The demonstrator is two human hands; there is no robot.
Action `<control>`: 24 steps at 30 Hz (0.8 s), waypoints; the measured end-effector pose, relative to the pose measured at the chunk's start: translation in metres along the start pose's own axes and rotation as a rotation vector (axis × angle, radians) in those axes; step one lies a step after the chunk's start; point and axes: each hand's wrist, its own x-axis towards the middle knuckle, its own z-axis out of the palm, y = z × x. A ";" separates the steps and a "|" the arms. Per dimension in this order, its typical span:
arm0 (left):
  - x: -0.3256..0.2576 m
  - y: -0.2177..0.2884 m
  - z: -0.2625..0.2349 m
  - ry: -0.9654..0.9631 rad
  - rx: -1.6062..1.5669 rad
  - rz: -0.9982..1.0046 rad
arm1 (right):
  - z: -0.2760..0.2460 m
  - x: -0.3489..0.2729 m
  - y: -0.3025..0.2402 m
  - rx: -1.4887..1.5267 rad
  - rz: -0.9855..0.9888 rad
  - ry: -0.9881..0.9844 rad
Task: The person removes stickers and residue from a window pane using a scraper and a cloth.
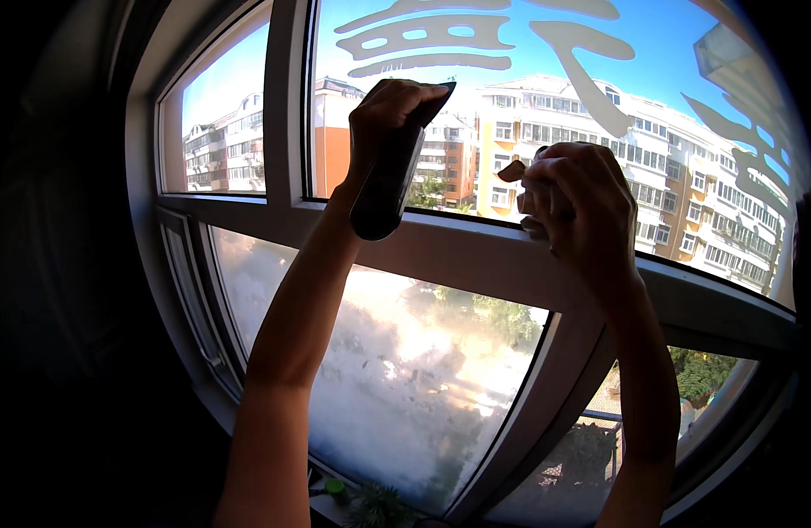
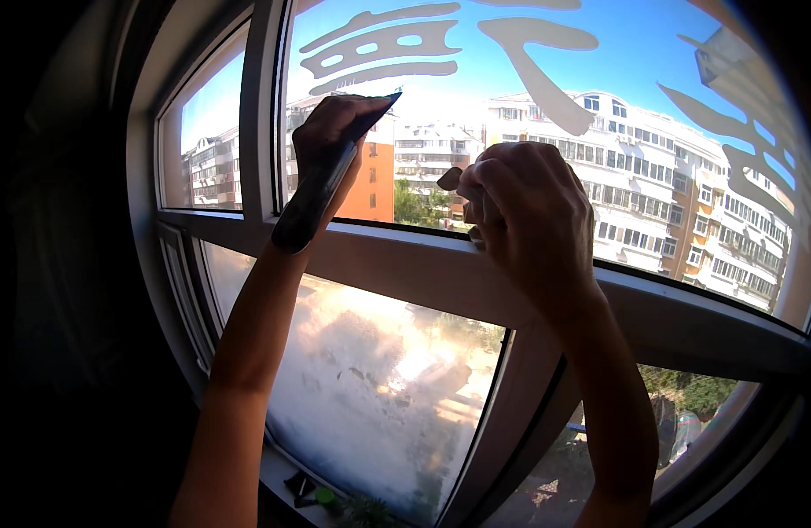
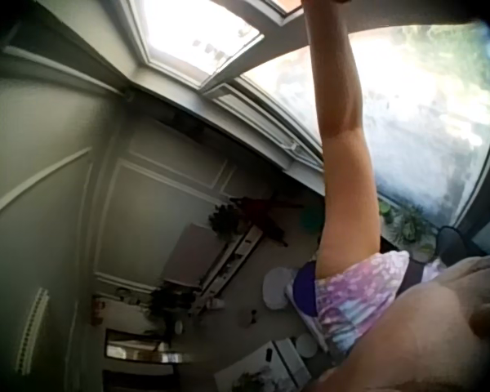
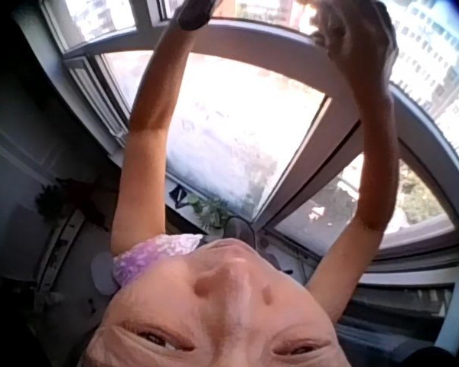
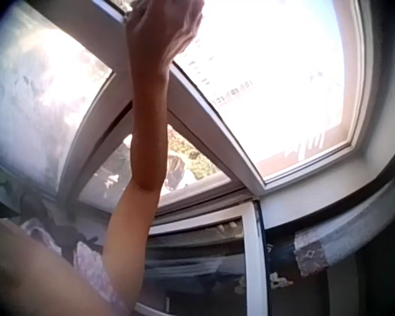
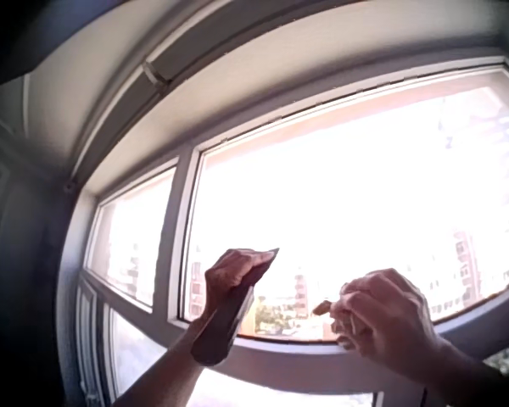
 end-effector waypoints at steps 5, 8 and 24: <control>0.002 0.002 -0.002 -0.026 0.006 -0.047 | 0.001 0.000 -0.001 -0.008 0.018 -0.008; 0.000 0.014 -0.003 -0.036 -0.026 0.003 | 0.001 0.000 0.000 -0.026 0.008 0.009; 0.002 0.013 0.001 -0.050 0.063 -0.103 | 0.002 -0.002 -0.001 -0.028 -0.016 0.030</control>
